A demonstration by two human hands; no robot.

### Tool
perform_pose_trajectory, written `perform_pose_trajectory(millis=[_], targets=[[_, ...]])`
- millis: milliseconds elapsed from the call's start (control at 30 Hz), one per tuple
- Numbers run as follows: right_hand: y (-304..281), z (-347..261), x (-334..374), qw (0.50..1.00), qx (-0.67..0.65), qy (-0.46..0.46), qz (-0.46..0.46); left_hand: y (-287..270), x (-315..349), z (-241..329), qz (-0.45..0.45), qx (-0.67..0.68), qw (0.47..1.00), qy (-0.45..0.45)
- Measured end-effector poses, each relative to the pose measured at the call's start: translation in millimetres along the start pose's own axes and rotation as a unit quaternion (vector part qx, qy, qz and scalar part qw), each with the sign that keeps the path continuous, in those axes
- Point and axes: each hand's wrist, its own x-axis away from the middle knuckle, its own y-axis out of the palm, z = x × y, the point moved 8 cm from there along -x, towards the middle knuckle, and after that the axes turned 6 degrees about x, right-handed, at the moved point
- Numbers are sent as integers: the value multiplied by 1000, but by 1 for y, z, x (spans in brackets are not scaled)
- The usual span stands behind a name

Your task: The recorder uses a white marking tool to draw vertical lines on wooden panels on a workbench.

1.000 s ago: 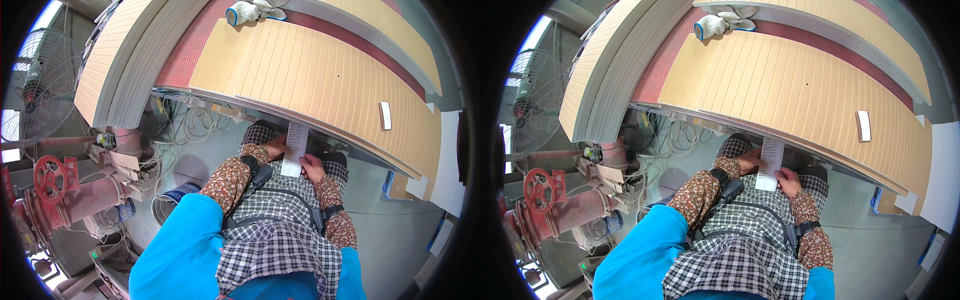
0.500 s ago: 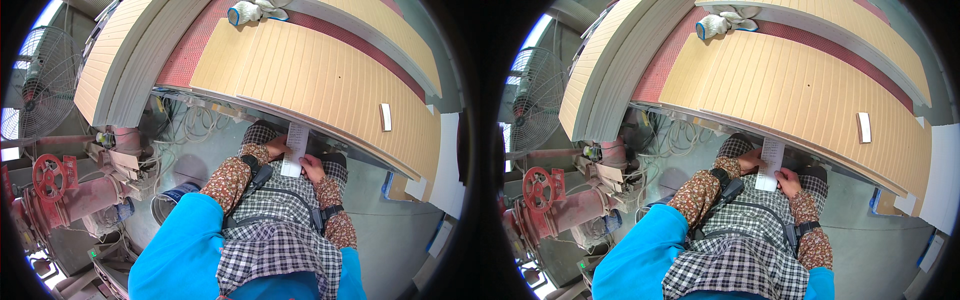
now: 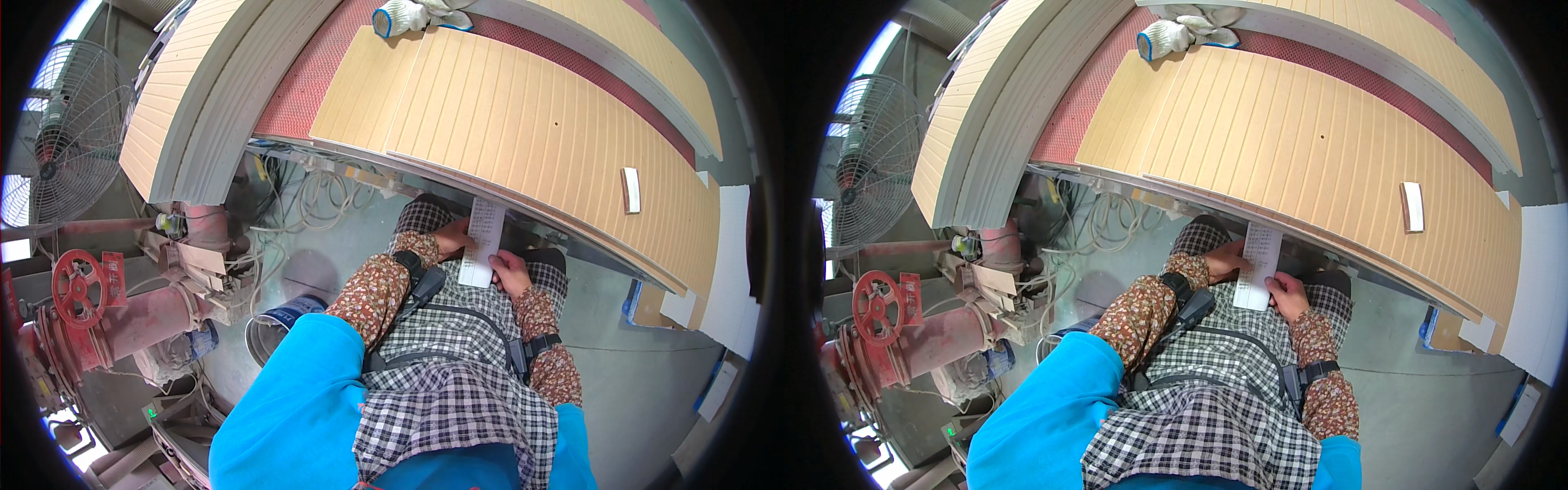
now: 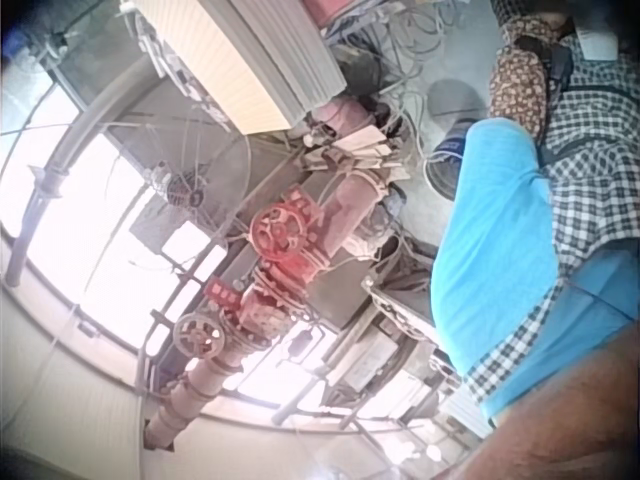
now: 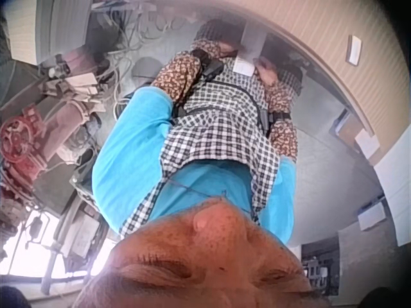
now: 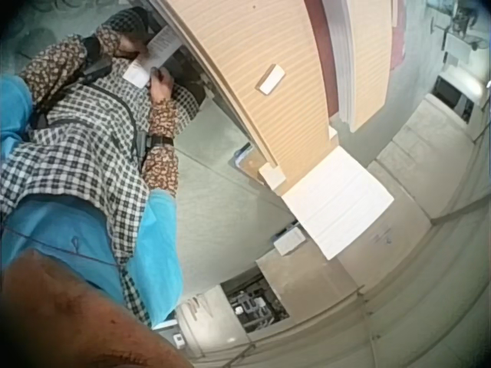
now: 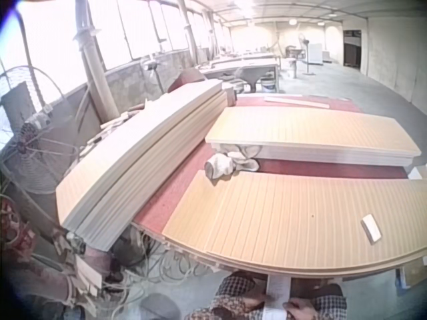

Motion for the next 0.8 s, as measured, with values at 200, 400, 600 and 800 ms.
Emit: perform_pose_trajectory(millis=[200, 400, 600, 800], targets=[[1, -2, 0, 1000, 6, 3, 2, -1, -2, -2, -11, -5, 1000, -3], [1, 1, 1, 1000, -13, 18, 4, -4, -1, -2, 22, 2, 1000, 7], [0, 1, 0, 1000, -9, 8, 3, 1, 1, 1, 32, -1, 999, -4], [0, -1, 2, 1000, -8, 12, 5, 1, 2, 3, 36, 4, 999, 6]])
